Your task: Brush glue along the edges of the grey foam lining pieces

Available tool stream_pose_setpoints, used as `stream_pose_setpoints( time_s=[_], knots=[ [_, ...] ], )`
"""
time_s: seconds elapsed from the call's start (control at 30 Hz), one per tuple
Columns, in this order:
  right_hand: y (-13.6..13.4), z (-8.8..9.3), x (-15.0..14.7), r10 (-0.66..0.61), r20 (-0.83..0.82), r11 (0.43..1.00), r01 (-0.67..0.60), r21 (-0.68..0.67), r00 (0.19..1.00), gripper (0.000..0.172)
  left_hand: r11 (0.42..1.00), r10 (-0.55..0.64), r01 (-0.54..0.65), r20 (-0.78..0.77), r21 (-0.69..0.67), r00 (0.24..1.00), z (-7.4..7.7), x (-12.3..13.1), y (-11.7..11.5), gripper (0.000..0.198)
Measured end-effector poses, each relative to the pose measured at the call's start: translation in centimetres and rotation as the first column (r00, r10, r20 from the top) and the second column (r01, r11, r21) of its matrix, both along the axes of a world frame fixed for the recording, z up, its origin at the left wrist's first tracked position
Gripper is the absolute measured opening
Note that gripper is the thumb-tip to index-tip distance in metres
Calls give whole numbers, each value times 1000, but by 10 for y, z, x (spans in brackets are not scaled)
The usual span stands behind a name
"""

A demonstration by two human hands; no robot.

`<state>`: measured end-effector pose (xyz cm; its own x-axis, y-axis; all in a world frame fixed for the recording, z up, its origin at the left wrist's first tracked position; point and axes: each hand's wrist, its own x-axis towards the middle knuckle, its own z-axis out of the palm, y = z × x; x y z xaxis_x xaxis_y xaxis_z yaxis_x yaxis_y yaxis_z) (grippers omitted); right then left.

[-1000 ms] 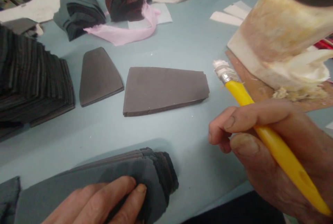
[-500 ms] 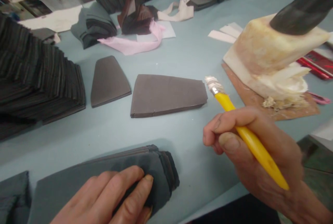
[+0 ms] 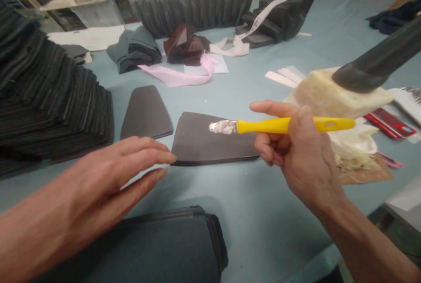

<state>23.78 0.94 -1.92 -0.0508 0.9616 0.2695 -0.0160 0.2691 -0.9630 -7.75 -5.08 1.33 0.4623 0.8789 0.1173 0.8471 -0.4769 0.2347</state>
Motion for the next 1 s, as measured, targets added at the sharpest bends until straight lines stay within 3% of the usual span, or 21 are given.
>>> stream_pose_setpoints(
  time_s=[0.1,0.17,0.33,0.53,1.0],
  knots=[
    [3,0,-7,-12,-1,1000,12,-3,1000,54,983,-147,160,141,-88,979,4,1,47,32],
    [1,0,-12,-4,4,1000,4,3,1000,50,970,-156,191,212,-153,965,-1,6,70,32],
    [-4,-2,-28,24,93,1000,-22,-20,995,46,925,-233,292,244,-242,941,-21,15,100,36],
    [-4,-7,-46,78,135,997,-77,-12,988,41,911,-240,325,314,-254,918,-35,10,108,40],
    [-4,-17,-64,117,242,989,-136,62,963,31,914,-279,348,297,-210,913,-39,9,105,44]
  ],
)
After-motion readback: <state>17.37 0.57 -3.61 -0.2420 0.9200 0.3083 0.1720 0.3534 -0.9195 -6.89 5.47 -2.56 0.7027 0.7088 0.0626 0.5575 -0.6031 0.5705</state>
